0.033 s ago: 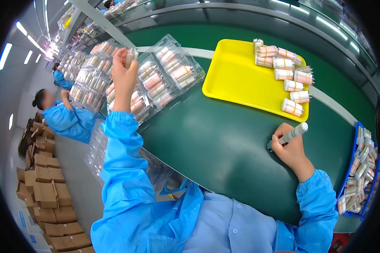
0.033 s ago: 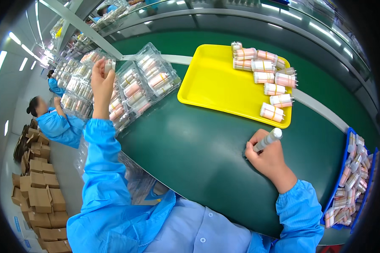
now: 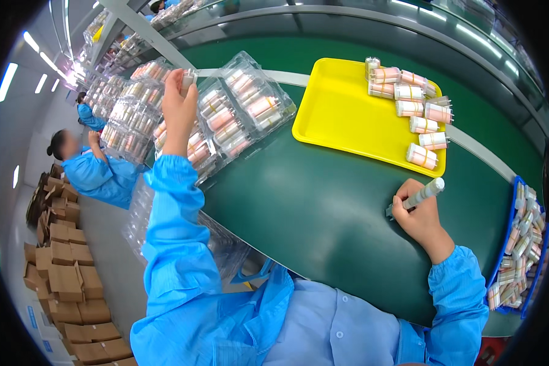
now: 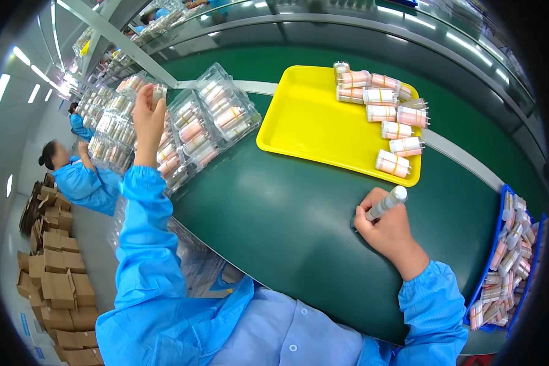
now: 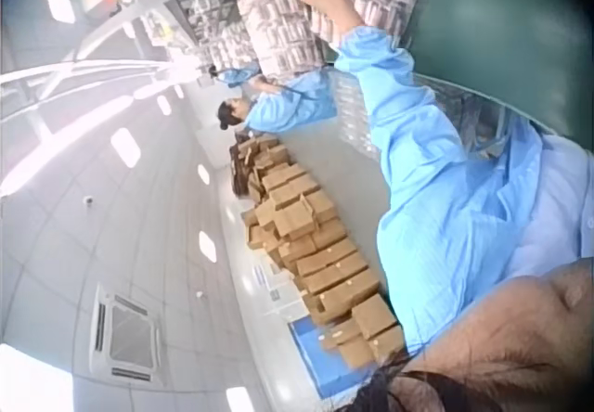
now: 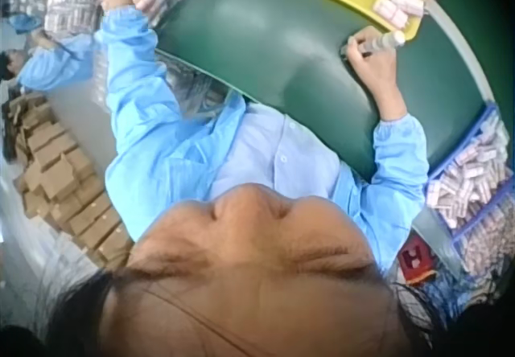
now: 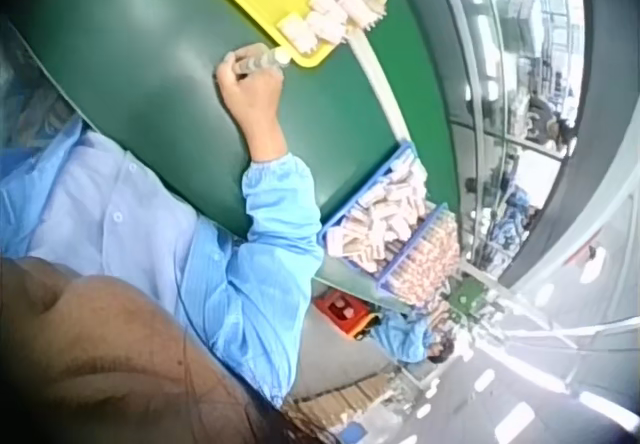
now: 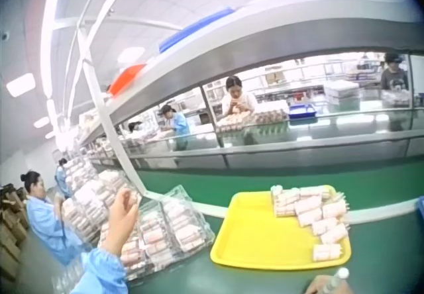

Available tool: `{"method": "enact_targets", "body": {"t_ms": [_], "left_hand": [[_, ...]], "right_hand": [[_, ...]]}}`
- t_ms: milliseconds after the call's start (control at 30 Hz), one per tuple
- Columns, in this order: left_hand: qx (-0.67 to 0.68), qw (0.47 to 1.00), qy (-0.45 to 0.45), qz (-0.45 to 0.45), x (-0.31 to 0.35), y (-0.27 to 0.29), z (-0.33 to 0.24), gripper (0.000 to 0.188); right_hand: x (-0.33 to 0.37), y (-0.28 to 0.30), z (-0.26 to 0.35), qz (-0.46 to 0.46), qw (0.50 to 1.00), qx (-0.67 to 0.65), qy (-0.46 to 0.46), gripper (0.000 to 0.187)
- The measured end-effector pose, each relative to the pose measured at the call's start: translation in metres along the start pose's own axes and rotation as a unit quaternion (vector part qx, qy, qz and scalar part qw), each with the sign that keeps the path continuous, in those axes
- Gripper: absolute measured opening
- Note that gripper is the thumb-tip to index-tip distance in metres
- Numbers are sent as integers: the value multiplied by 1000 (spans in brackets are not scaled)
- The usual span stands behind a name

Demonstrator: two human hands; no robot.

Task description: The recorder is assembling small white cylindrical components at a production line station.

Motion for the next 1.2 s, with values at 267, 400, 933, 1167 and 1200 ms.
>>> {"method": "enact_targets", "body": {"t_ms": [267,400,933,1167,1200], "left_hand": [[-132,952,51,270,-16,-71,96,40],[60,966,145,205,-34,-64,103,51],[15,962,-108,252,43,-251,-261,40],[203,955,-76,205,69,-174,-247,36],[180,956,-97,210,77,-151,-249,33]], "right_hand": [[2,3,0,0,1000,-1,13,14],[0,2,3,15,1000,-13,0,11],[1,6,-1,29,999,13,18,19],[-2,3,-1,40,999,10,12,20],[-2,2,-2,37,999,7,16,20]]}}
Point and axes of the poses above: each hand's wrist, its own x-axis away from the middle knuckle, its own y-axis out of the back of the hand, z = x × y, the point moved 3 cm from there along -x, towards the middle knuckle, and after that the axes turned 6 degrees about -x, right-handed, at the moved point
